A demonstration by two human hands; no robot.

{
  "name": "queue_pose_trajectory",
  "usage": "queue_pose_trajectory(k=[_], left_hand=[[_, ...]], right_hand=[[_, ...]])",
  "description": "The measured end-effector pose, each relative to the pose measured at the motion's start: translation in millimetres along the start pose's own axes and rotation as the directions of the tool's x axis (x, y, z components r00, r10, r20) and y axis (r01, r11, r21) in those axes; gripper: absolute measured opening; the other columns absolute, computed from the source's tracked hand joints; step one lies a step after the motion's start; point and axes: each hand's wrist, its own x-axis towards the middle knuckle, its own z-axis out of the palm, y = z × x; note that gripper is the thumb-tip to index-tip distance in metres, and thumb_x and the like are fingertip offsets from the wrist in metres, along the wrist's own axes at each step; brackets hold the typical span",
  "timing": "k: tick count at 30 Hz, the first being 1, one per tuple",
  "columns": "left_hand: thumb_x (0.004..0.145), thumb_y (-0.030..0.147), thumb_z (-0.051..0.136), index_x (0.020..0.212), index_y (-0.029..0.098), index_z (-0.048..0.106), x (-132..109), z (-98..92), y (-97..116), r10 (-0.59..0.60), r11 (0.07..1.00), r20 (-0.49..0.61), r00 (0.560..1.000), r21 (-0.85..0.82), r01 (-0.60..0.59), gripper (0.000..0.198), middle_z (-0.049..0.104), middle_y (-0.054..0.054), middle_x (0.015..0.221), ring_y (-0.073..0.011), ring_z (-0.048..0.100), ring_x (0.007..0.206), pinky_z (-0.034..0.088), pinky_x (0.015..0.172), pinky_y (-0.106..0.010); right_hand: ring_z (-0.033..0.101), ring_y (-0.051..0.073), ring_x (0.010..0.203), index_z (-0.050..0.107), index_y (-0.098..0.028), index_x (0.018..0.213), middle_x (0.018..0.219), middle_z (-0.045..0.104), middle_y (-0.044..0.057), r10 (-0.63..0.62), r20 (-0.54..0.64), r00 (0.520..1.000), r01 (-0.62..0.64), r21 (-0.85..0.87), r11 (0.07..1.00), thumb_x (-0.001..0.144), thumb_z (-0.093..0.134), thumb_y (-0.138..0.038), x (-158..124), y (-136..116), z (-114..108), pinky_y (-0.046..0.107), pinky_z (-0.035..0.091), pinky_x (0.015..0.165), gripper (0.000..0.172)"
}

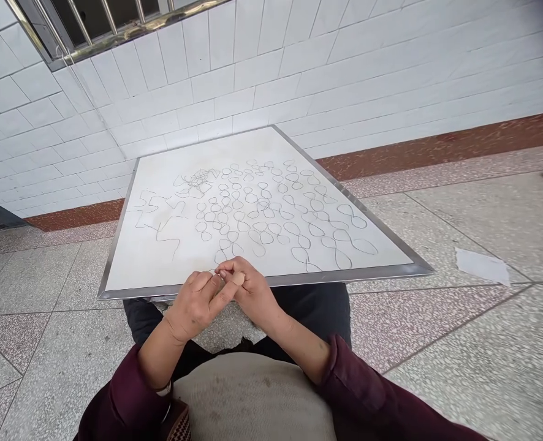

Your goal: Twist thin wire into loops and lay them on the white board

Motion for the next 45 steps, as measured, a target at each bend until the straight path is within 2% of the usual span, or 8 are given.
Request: queue_pose_trajectory(k=[7,9,11,15,19,24,31,45], left_hand=[[0.094,0.009,0.051,0.153,0.017,0.02,-4,1.4,-2,-0.063,0.997,-0.137,0.989,-0.06,0.056,0.067,0.07,-0.009,0.098,-0.0189,0.064,0.09,0.053,0.076,-0.035],[0.09,0.009,0.059,0.151,0.022,0.026,-6,3.2,0,-0.168,0.984,-0.26,0.951,-0.097,0.148,0.071,0.068,-0.008,0.099,-0.0181,0.064,0.088,0.054,0.078,-0.035],[0.086,0.013,0.065,0.15,0.026,0.029,-6,5.7,3,-0.407,0.907,-0.329,0.852,-0.254,0.335,0.074,0.064,-0.008,0.098,-0.0169,0.063,0.083,0.056,0.075,-0.034],[0.086,0.026,0.067,0.15,0.027,0.023,-2,11.1,12,-0.797,0.413,-0.026,0.604,-0.753,0.512,0.077,0.062,-0.006,0.101,-0.0147,0.067,0.084,0.058,0.078,-0.032],[0.088,0.026,0.064,0.149,0.027,0.025,-2,15.7,17,-0.792,-0.029,0.267,0.55,-0.915,0.402,0.072,0.066,-0.003,0.093,-0.0151,0.068,0.091,0.055,0.088,-0.035],[0.083,0.026,0.071,0.145,0.028,0.034,-1,14.3,21,-0.775,-0.278,0.392,0.496,-0.916,0.291,0.072,0.068,-0.001,0.09,-0.0152,0.067,0.085,0.055,0.085,-0.036],[0.081,0.025,0.073,0.137,0.024,0.046,3,7.6,23,-0.812,-0.301,0.402,0.423,-0.909,0.287,0.063,0.068,0.001,0.081,-0.0139,0.065,0.075,0.055,0.076,-0.03],[0.078,0.026,0.076,0.135,0.022,0.049,4,1.0,21,-0.813,-0.281,0.424,0.401,-0.887,0.367,0.063,0.068,0.002,0.076,-0.0139,0.065,0.075,0.051,0.079,-0.03]], right_hand=[[0.037,0.01,0.045,0.058,-0.023,0.087,0.058,0.045,-0.006,0.173,0.071,0.982,-0.185,0.231,0.955,0.089,0.055,-0.04,2,-5,1,0.027,0.034,0.048,0.017],[0.037,0.01,0.045,0.058,-0.022,0.089,0.056,0.044,-0.007,0.181,0.091,0.979,-0.199,0.264,0.944,0.089,0.056,-0.043,1,-10,1,0.026,0.032,0.049,0.021],[0.037,0.009,0.045,0.058,-0.021,0.09,0.055,0.044,-0.007,0.194,0.1,0.976,-0.216,0.298,0.93,0.088,0.057,-0.046,0,-14,1,0.026,0.03,0.049,0.025],[0.037,0.008,0.045,0.059,-0.02,0.09,0.055,0.044,-0.008,0.201,0.106,0.974,-0.225,0.338,0.914,0.087,0.058,-0.046,0,-15,2,0.026,0.029,0.049,0.026],[0.039,0.009,0.046,0.059,-0.02,0.089,0.057,0.045,-0.007,0.205,0.096,0.974,-0.226,0.346,0.911,0.086,0.059,-0.048,-1,-15,2,0.025,0.029,0.049,0.028],[0.04,0.009,0.048,0.057,-0.02,0.089,0.056,0.045,-0.008,0.202,0.083,0.976,-0.218,0.329,0.919,0.087,0.059,-0.046,-2,-16,2,0.025,0.032,0.051,0.026],[0.051,0.012,0.064,0.057,-0.021,0.087,0.07,0.055,-0.003,0.194,0.113,0.974,-0.221,0.33,0.918,0.088,0.058,-0.044,-2,-13,2,0.028,0.044,0.065,0.023],[0.058,0.015,0.077,0.061,-0.022,0.085,0.077,0.063,-0.001,0.108,0.163,0.981,-0.147,0.25,0.957,0.087,0.062,-0.038,-2,-3,-2,0.031,0.046,0.076,0.016]])
